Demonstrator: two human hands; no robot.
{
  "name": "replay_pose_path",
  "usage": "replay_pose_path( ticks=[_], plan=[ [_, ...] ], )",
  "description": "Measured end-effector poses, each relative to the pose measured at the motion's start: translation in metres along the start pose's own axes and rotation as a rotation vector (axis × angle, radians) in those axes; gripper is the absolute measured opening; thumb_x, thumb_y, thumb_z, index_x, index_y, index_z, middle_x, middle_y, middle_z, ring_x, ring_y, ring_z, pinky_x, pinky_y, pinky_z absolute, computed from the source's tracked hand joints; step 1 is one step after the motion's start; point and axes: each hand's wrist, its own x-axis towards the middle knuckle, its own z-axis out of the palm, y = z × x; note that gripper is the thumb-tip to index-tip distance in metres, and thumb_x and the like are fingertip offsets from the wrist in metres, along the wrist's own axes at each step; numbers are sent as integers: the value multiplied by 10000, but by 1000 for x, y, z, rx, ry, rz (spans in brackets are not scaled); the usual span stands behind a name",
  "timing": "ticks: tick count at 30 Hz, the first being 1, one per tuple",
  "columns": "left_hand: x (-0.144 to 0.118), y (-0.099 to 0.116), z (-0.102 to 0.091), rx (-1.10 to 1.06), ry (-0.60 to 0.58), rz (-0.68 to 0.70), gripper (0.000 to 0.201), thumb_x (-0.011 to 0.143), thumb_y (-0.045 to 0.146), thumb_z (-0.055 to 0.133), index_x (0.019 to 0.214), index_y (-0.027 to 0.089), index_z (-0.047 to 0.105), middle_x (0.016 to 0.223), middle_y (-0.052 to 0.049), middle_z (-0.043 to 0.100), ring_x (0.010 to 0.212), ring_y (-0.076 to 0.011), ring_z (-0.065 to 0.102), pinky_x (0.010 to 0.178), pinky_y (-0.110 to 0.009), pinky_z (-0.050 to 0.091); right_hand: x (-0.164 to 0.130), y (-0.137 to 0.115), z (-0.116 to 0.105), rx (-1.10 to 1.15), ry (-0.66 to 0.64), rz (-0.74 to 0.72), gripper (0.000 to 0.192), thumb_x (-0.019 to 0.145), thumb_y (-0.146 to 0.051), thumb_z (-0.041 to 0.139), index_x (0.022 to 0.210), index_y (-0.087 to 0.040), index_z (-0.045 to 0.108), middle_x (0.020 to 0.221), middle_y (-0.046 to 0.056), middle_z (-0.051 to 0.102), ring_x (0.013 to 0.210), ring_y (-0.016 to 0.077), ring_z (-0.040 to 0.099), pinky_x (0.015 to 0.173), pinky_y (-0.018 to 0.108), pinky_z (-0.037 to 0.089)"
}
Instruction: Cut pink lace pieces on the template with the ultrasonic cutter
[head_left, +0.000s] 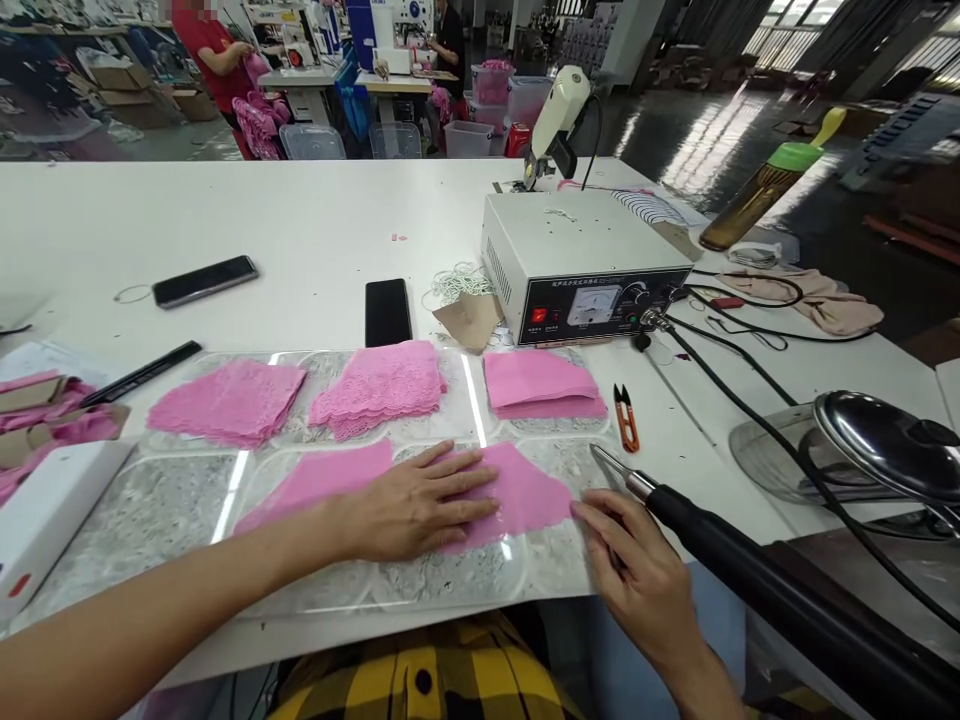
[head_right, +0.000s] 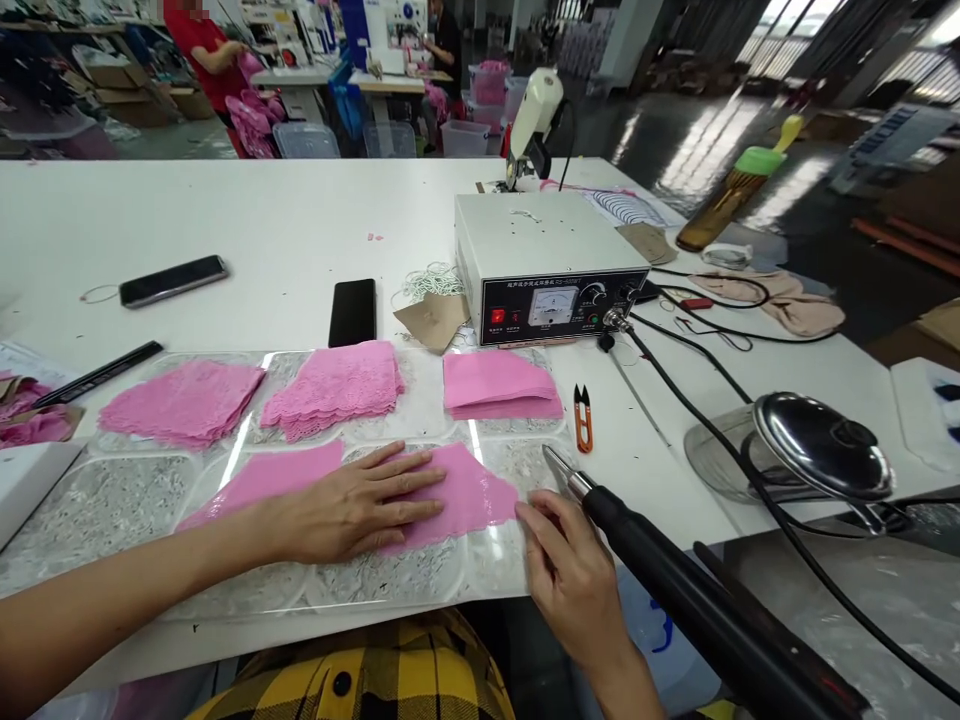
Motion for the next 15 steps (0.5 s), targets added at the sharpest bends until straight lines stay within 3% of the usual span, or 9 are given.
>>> replay_pose_path(
  ticks=[8,15],
  plan=[
    [1,2,-3,43,-46,-7,483,1012,379,399,1476,245,370,1575,-69,248,1473,-274,194,1208,-487,153,0,-2,3,-15,28,25,311,851,-62,511,1074,-222,656,1038,75,668,960,172,668,761,263,572],
    [0,3,-6,88,18,11,470,1005,389,417,1447,230,421,1545,-90,327,1441,-281,290,1195,-470,209,-9,-1,-1,-5,86,52,267,865,-103,538,1069,-227,657,1052,61,699,948,171,688,845,282,570]
  ],
)
